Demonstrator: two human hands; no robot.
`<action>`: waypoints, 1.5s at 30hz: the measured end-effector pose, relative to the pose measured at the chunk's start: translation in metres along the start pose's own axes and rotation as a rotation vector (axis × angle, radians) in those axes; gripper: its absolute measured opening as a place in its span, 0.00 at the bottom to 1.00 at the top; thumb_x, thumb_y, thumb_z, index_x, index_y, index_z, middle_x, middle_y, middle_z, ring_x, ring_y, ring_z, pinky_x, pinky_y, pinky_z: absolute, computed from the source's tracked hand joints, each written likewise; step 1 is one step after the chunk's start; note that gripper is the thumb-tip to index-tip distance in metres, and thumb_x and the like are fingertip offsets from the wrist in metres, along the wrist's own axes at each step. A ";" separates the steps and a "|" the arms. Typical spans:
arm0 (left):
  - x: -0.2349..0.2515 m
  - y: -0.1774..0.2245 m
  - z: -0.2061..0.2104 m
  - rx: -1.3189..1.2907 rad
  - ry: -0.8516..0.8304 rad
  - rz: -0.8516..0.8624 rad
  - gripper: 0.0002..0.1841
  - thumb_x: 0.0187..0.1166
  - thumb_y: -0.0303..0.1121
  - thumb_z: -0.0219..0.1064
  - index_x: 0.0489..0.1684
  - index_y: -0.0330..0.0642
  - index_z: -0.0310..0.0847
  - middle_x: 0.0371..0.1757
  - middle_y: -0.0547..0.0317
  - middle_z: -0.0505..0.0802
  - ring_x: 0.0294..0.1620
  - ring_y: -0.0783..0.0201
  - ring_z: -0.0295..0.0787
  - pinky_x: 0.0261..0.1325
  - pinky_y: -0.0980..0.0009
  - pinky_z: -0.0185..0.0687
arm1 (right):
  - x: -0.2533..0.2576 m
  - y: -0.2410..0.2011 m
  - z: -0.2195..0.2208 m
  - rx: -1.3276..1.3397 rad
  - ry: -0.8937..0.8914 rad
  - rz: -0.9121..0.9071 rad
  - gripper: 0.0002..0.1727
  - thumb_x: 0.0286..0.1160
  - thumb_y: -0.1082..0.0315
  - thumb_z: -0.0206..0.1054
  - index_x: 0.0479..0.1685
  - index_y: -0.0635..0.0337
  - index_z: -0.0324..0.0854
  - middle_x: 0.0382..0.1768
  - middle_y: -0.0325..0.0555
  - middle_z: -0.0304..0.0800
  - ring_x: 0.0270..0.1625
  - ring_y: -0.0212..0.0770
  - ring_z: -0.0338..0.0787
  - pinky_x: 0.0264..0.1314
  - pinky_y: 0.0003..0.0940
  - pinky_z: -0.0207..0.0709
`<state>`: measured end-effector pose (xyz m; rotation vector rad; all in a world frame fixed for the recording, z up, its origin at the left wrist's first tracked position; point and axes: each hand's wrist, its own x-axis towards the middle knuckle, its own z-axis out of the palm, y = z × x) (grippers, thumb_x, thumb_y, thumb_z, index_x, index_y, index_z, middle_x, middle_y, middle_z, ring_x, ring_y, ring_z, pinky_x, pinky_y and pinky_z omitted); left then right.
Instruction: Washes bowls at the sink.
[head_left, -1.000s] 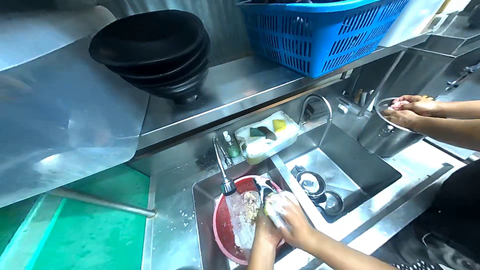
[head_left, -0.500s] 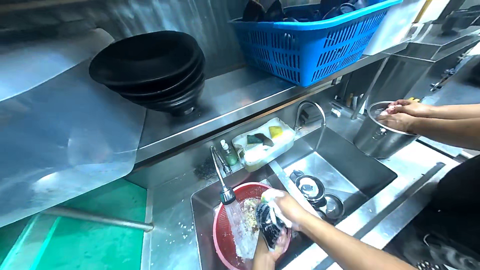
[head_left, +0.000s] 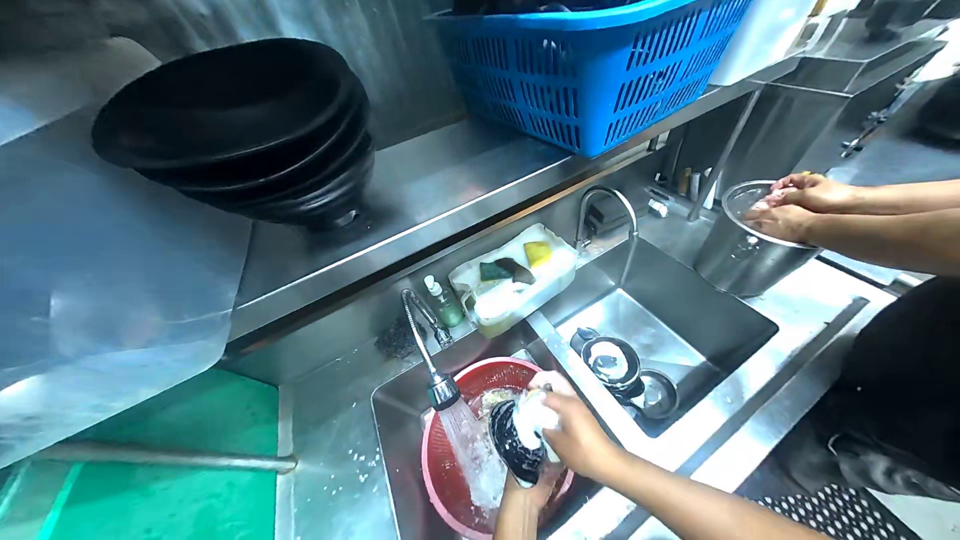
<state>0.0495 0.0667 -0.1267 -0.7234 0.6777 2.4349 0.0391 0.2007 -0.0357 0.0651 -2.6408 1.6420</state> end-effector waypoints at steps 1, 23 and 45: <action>0.003 0.002 0.001 -0.019 0.011 -0.037 0.26 0.94 0.44 0.28 0.43 0.43 0.75 0.30 0.53 0.89 0.29 0.61 0.87 0.34 0.62 0.87 | 0.004 0.003 -0.001 -0.054 0.012 0.017 0.17 0.63 0.75 0.70 0.54 0.63 0.90 0.69 0.57 0.83 0.78 0.50 0.78 0.83 0.46 0.71; -0.008 0.018 -0.009 1.365 0.085 0.285 0.19 0.86 0.37 0.64 0.71 0.42 0.83 0.61 0.50 0.92 0.54 0.60 0.93 0.53 0.58 0.91 | 0.001 0.143 -0.092 -0.132 0.196 0.674 0.31 0.76 0.65 0.68 0.82 0.59 0.72 0.68 0.66 0.84 0.68 0.63 0.86 0.72 0.63 0.79; -0.182 0.174 -0.224 1.587 1.560 0.012 0.23 0.79 0.43 0.69 0.70 0.45 0.83 0.65 0.36 0.89 0.69 0.37 0.84 0.71 0.38 0.77 | 0.014 0.361 -0.047 -0.672 -0.613 0.779 0.27 0.84 0.53 0.64 0.75 0.61 0.77 0.70 0.66 0.84 0.75 0.67 0.82 0.75 0.72 0.71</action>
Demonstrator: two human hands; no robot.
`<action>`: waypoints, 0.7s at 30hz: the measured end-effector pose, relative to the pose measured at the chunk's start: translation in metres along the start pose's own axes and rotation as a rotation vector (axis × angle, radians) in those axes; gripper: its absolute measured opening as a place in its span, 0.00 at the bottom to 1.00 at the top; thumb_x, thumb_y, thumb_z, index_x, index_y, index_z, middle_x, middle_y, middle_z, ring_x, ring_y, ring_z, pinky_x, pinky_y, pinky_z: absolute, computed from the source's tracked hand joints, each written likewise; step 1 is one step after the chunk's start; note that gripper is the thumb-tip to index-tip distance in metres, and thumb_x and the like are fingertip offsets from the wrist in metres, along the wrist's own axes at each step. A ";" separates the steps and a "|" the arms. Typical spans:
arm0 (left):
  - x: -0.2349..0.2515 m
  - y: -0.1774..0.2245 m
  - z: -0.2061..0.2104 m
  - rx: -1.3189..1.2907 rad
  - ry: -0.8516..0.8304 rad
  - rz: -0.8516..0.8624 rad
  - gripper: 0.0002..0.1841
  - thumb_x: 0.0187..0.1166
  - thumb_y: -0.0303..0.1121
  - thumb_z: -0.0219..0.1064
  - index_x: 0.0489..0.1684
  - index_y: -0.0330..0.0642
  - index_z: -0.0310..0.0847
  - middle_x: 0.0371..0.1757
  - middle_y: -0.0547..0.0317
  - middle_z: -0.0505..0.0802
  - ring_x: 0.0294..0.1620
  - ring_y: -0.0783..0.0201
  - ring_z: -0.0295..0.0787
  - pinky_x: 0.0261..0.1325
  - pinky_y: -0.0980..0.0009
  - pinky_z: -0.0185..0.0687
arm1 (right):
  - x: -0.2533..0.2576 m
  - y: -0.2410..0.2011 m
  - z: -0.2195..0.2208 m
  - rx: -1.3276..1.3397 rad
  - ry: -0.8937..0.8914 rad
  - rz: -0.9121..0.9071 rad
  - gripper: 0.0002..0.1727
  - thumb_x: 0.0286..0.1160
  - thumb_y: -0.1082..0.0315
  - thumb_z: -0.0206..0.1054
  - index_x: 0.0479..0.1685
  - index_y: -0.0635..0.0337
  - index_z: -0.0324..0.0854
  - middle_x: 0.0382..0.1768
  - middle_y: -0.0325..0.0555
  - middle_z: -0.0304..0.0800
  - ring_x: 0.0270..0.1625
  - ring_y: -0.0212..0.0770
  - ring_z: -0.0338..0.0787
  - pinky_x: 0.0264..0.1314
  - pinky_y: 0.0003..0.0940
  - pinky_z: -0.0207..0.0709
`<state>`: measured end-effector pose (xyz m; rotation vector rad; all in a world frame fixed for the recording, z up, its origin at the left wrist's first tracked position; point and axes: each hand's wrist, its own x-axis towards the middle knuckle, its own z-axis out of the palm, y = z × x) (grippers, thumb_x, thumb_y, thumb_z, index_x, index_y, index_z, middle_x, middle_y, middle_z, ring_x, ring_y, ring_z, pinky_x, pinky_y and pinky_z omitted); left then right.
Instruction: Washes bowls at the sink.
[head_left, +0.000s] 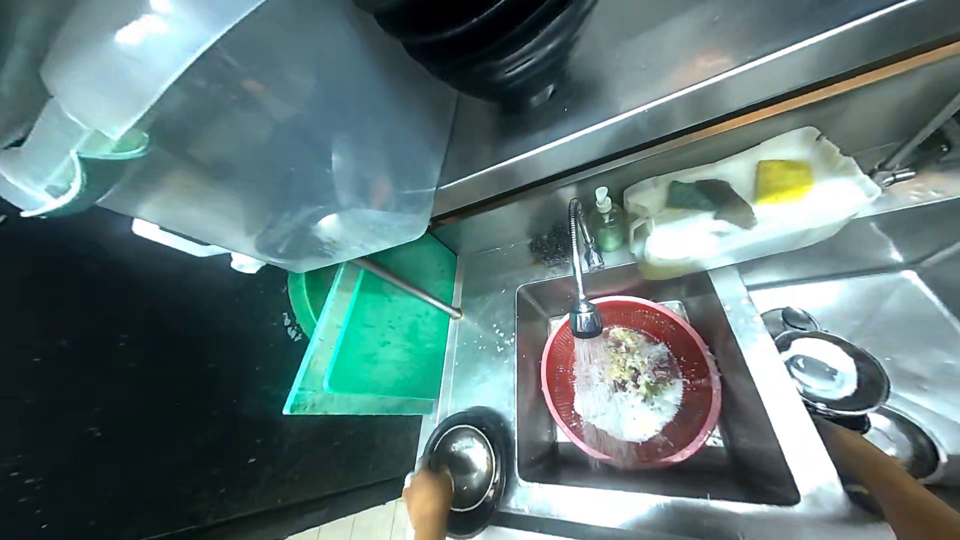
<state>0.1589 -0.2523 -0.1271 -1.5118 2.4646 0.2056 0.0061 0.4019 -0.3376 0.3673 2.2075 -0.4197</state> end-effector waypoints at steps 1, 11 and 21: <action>0.001 0.004 0.003 -0.019 0.007 -0.030 0.24 0.78 0.42 0.71 0.71 0.43 0.82 0.66 0.35 0.87 0.69 0.37 0.84 0.70 0.38 0.78 | -0.002 0.000 -0.002 -0.011 -0.020 -0.035 0.27 0.83 0.54 0.66 0.73 0.64 0.78 0.69 0.67 0.85 0.74 0.66 0.83 0.75 0.70 0.72; 0.014 0.009 0.028 0.201 -0.184 0.029 0.25 0.77 0.59 0.67 0.57 0.50 0.92 0.66 0.45 0.91 0.75 0.39 0.80 0.76 0.32 0.68 | -0.046 0.007 -0.048 0.222 0.120 -0.113 0.28 0.79 0.64 0.69 0.79 0.58 0.74 0.68 0.68 0.84 0.72 0.68 0.83 0.74 0.70 0.72; 0.006 0.002 0.045 -0.259 -0.033 0.140 0.29 0.71 0.31 0.76 0.74 0.38 0.76 0.58 0.39 0.92 0.63 0.40 0.89 0.68 0.39 0.80 | -0.116 -0.009 -0.070 0.411 0.335 -0.207 0.25 0.80 0.69 0.67 0.77 0.57 0.77 0.66 0.69 0.85 0.70 0.67 0.84 0.72 0.71 0.73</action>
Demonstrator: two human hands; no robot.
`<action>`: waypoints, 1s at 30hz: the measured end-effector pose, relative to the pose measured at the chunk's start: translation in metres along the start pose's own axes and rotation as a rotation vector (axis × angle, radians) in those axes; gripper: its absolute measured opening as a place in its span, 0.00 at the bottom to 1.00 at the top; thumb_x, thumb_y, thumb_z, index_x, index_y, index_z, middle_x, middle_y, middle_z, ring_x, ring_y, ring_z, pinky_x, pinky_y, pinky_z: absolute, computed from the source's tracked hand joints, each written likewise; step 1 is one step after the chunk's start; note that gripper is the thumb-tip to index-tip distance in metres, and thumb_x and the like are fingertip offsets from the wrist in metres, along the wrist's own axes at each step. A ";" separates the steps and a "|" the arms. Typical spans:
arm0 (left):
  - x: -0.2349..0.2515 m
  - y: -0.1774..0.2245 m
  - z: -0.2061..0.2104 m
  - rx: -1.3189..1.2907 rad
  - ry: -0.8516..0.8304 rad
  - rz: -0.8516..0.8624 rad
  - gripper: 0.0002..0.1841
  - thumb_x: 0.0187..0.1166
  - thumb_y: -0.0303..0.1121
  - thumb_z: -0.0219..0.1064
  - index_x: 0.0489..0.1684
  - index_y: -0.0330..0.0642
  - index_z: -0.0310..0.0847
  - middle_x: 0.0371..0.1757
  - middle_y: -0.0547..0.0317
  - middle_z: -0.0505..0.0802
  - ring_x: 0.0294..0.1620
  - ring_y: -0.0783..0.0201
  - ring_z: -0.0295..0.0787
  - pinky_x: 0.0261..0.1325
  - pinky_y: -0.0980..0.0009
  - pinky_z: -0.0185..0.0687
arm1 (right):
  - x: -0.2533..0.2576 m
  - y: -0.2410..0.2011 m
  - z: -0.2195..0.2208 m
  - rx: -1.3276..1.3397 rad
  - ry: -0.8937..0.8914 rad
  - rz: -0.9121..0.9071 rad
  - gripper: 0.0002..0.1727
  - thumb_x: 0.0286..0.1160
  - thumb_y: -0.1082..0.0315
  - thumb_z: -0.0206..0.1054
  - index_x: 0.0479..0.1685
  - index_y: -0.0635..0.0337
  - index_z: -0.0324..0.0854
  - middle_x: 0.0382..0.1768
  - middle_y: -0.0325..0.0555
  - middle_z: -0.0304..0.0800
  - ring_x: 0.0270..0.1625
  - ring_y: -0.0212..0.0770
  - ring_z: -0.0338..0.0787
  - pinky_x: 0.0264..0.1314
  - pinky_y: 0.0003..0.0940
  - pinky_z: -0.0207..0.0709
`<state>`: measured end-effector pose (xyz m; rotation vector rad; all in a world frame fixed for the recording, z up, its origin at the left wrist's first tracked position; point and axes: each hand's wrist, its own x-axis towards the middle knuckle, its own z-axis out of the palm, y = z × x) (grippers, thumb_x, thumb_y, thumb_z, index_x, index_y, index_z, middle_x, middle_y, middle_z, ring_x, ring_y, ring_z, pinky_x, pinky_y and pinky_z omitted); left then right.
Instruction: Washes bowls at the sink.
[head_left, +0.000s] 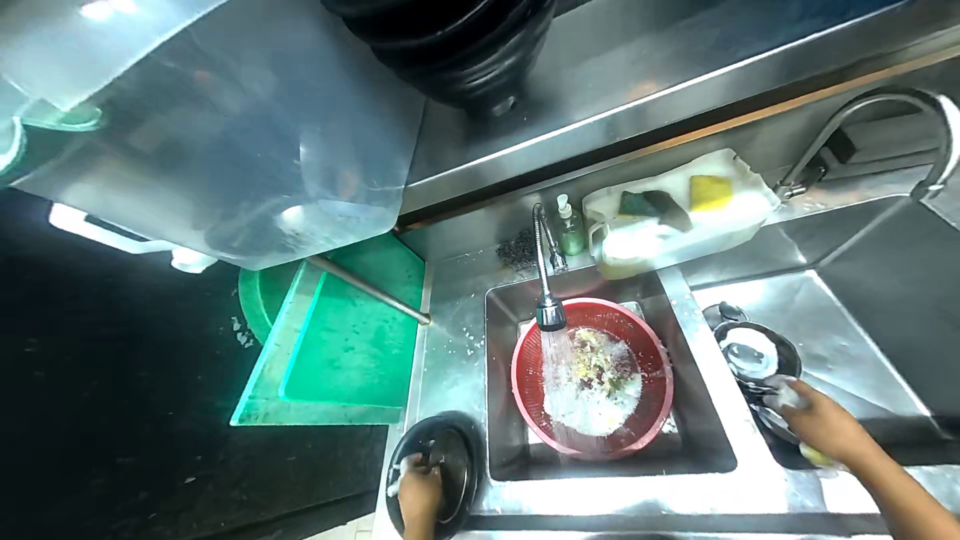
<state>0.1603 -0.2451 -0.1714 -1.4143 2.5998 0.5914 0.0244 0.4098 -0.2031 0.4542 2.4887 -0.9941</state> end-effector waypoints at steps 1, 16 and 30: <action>-0.001 0.000 0.000 -0.043 -0.007 -0.017 0.28 0.72 0.30 0.76 0.73 0.38 0.77 0.57 0.39 0.93 0.61 0.40 0.90 0.66 0.39 0.81 | -0.006 -0.005 -0.001 0.000 0.002 -0.007 0.25 0.80 0.69 0.67 0.77 0.57 0.76 0.66 0.68 0.85 0.69 0.66 0.84 0.72 0.70 0.73; -0.065 0.109 -0.036 -0.758 -0.178 0.122 0.18 0.84 0.28 0.64 0.70 0.35 0.75 0.56 0.41 0.89 0.51 0.52 0.89 0.50 0.50 0.88 | -0.073 -0.063 -0.018 0.506 0.207 -0.068 0.22 0.79 0.67 0.63 0.72 0.58 0.78 0.57 0.51 0.90 0.54 0.44 0.92 0.56 0.49 0.87; -0.109 0.238 0.093 -1.169 -0.848 -0.276 0.40 0.68 0.12 0.54 0.87 0.46 0.51 0.66 0.30 0.82 0.51 0.34 0.90 0.40 0.38 0.91 | -0.094 -0.106 0.040 1.565 -0.340 0.282 0.32 0.85 0.42 0.39 0.67 0.55 0.74 0.49 0.58 0.90 0.47 0.57 0.92 0.48 0.59 0.87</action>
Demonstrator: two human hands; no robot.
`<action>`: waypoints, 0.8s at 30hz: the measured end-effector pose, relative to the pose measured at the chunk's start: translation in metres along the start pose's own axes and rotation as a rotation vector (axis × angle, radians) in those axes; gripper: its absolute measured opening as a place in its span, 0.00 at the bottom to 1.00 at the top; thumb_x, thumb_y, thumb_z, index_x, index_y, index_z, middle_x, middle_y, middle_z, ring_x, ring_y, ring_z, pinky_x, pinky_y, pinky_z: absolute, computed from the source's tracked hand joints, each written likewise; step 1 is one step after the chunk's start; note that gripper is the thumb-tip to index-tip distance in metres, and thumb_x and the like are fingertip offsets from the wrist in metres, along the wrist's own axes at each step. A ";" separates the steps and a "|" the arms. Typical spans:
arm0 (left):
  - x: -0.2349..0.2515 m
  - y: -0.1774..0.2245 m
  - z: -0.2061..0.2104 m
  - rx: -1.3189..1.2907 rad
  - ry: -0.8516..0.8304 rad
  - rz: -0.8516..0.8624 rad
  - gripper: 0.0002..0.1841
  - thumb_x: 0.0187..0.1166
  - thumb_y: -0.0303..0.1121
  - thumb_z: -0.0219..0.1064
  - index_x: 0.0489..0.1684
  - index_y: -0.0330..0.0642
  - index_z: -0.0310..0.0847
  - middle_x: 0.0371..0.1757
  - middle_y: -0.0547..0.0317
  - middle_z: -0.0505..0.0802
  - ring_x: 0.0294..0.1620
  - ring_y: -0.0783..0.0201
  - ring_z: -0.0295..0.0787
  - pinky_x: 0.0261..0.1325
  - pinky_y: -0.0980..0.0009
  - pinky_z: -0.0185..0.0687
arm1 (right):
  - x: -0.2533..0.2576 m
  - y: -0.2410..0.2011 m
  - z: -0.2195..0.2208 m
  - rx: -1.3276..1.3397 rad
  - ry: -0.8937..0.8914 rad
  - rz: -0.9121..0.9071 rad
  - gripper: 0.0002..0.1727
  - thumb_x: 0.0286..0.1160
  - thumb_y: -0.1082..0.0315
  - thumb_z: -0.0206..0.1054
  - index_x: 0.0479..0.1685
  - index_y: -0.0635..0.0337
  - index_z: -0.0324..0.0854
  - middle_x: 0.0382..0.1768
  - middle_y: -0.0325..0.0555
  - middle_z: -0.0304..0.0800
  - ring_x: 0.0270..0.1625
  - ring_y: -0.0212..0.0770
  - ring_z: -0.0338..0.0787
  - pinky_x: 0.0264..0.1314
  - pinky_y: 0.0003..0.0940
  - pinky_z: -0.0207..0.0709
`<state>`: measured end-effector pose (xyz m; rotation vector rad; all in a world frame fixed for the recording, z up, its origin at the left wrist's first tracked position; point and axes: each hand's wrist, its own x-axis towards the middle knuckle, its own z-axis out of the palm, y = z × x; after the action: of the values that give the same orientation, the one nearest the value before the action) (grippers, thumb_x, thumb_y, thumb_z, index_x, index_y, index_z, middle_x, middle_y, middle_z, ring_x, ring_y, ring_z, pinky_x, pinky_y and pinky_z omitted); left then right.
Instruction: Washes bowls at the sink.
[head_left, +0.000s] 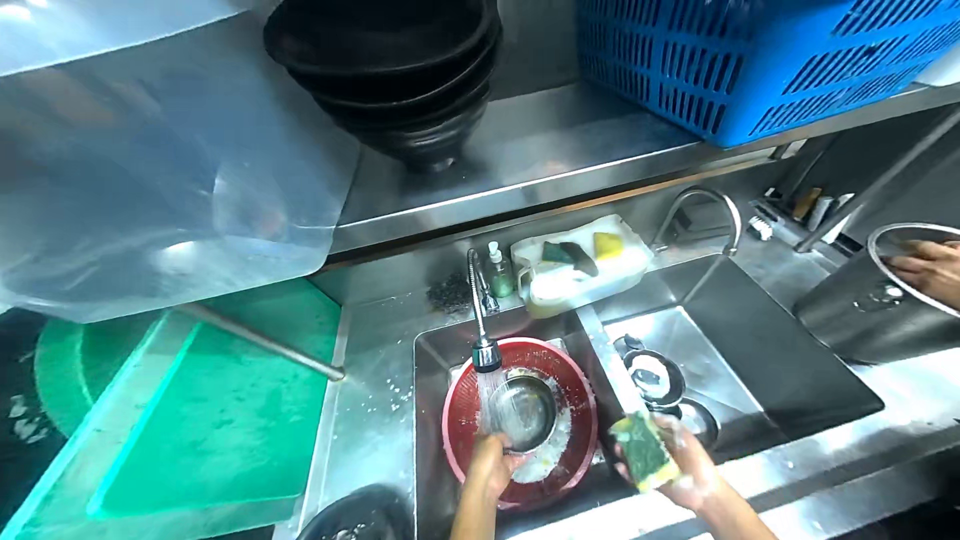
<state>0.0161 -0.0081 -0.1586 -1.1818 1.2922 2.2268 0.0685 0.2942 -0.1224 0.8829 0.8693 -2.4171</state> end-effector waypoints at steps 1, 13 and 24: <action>-0.001 0.000 -0.001 -0.019 -0.019 -0.021 0.41 0.68 0.12 0.54 0.87 0.46 0.50 0.67 0.29 0.82 0.51 0.32 0.90 0.40 0.36 0.91 | 0.000 0.007 0.012 -0.097 0.004 0.006 0.28 0.88 0.46 0.40 0.69 0.56 0.74 0.50 0.58 0.91 0.47 0.56 0.92 0.48 0.58 0.87; -0.026 -0.019 0.004 0.050 -0.270 -0.038 0.30 0.94 0.56 0.41 0.94 0.63 0.48 0.73 0.37 0.84 0.60 0.32 0.89 0.48 0.32 0.89 | 0.080 0.070 0.140 -1.633 0.054 -0.409 0.30 0.74 0.61 0.69 0.75 0.66 0.77 0.78 0.68 0.73 0.81 0.61 0.74 0.85 0.54 0.69; -0.018 0.029 0.003 0.150 -0.334 -0.049 0.46 0.81 0.75 0.25 0.82 0.53 0.69 0.63 0.49 0.91 0.57 0.52 0.91 0.51 0.49 0.89 | 0.073 0.070 0.132 -1.645 -0.658 -0.388 0.16 0.73 0.72 0.70 0.59 0.65 0.86 0.62 0.61 0.89 0.69 0.57 0.86 0.78 0.57 0.74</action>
<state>0.0084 -0.0190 -0.1270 -0.7412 1.2506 2.1356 0.0013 0.1425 -0.1215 -0.6796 2.1432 -1.1652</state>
